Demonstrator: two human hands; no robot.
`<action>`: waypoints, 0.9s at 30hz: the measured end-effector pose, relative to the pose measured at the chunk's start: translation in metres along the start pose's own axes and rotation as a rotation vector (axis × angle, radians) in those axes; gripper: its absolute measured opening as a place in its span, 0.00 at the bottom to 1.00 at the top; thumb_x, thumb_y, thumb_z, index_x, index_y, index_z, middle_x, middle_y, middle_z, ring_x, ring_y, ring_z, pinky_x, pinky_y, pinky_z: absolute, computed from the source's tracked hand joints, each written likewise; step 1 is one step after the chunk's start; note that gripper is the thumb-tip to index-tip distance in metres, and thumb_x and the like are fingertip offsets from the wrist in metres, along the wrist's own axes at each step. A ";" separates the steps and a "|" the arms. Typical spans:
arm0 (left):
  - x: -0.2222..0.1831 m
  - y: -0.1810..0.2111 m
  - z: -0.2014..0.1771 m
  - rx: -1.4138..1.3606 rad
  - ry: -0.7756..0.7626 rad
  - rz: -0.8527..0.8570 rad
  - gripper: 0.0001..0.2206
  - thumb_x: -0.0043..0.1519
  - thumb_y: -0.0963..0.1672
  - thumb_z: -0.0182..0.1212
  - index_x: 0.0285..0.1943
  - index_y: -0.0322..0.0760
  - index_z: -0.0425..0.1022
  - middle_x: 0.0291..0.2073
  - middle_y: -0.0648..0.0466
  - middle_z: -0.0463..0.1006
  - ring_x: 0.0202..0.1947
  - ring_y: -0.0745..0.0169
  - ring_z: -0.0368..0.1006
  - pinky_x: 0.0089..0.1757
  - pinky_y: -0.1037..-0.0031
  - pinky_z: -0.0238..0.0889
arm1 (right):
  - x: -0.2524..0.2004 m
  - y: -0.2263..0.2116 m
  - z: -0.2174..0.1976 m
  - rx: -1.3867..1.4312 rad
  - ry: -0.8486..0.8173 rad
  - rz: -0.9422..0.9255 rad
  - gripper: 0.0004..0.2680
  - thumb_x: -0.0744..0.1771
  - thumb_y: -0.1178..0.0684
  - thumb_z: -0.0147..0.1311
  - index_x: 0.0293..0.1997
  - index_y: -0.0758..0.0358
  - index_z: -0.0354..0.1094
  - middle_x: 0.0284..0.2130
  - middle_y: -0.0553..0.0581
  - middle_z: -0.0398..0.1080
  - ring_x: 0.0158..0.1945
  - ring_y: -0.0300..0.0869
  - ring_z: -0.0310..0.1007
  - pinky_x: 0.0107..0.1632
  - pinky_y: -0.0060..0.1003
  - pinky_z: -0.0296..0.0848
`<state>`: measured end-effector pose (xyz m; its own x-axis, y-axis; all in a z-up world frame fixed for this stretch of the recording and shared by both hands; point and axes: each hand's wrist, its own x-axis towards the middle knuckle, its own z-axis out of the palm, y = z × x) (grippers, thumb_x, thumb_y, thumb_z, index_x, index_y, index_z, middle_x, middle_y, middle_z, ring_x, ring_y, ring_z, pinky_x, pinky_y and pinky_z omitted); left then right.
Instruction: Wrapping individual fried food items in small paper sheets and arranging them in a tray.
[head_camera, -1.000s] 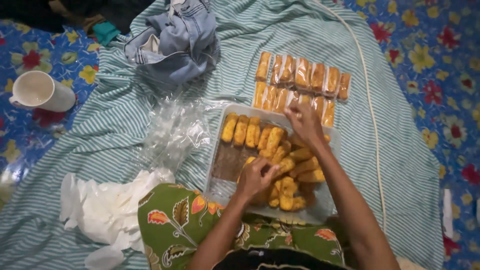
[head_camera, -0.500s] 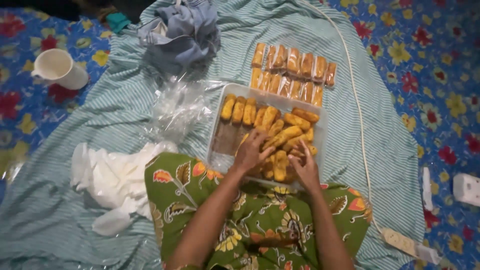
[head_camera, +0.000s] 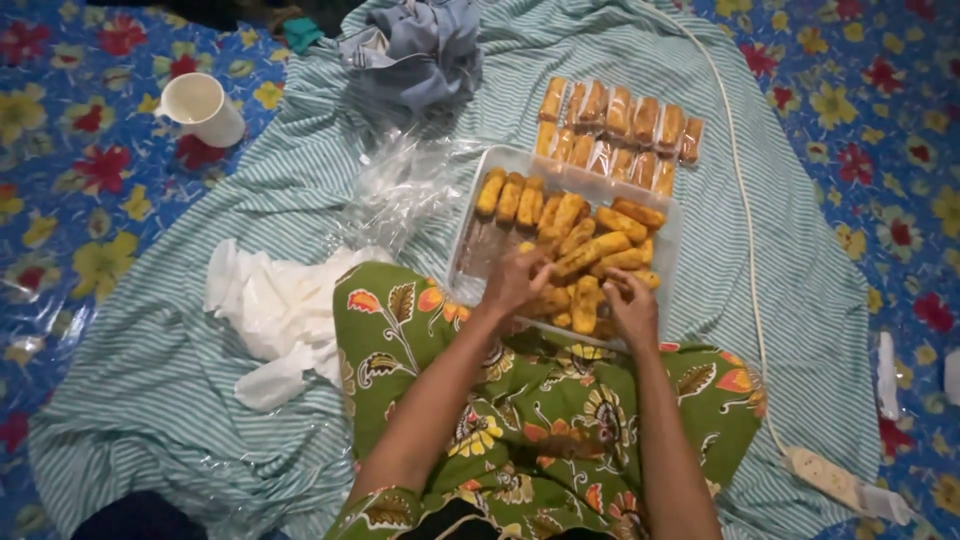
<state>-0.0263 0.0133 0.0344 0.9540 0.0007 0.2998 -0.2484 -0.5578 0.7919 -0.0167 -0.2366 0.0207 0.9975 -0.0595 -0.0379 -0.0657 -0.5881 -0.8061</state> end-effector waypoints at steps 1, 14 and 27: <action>-0.003 -0.014 0.012 0.002 0.000 0.000 0.05 0.60 0.46 0.67 0.39 0.43 0.81 0.26 0.51 0.81 0.33 0.47 0.80 0.38 0.66 0.72 | -0.001 0.000 0.000 0.002 -0.001 0.000 0.12 0.67 0.51 0.62 0.56 0.46 0.76 0.50 0.52 0.75 0.53 0.48 0.76 0.54 0.41 0.75; -0.002 -0.027 0.007 0.027 0.039 -0.012 0.10 0.57 0.46 0.69 0.45 0.43 0.80 0.36 0.47 0.80 0.40 0.41 0.79 0.43 0.59 0.73 | -0.009 -0.022 -0.007 0.017 -0.071 0.000 0.11 0.68 0.54 0.60 0.56 0.51 0.77 0.45 0.59 0.78 0.50 0.51 0.77 0.53 0.45 0.75; 0.060 -0.039 -0.206 0.370 0.460 -0.169 0.12 0.57 0.40 0.68 0.50 0.37 0.78 0.40 0.43 0.77 0.42 0.35 0.76 0.45 0.53 0.70 | -0.002 -0.042 -0.001 0.108 -0.148 0.079 0.10 0.68 0.54 0.58 0.56 0.53 0.76 0.47 0.60 0.77 0.52 0.51 0.76 0.54 0.47 0.74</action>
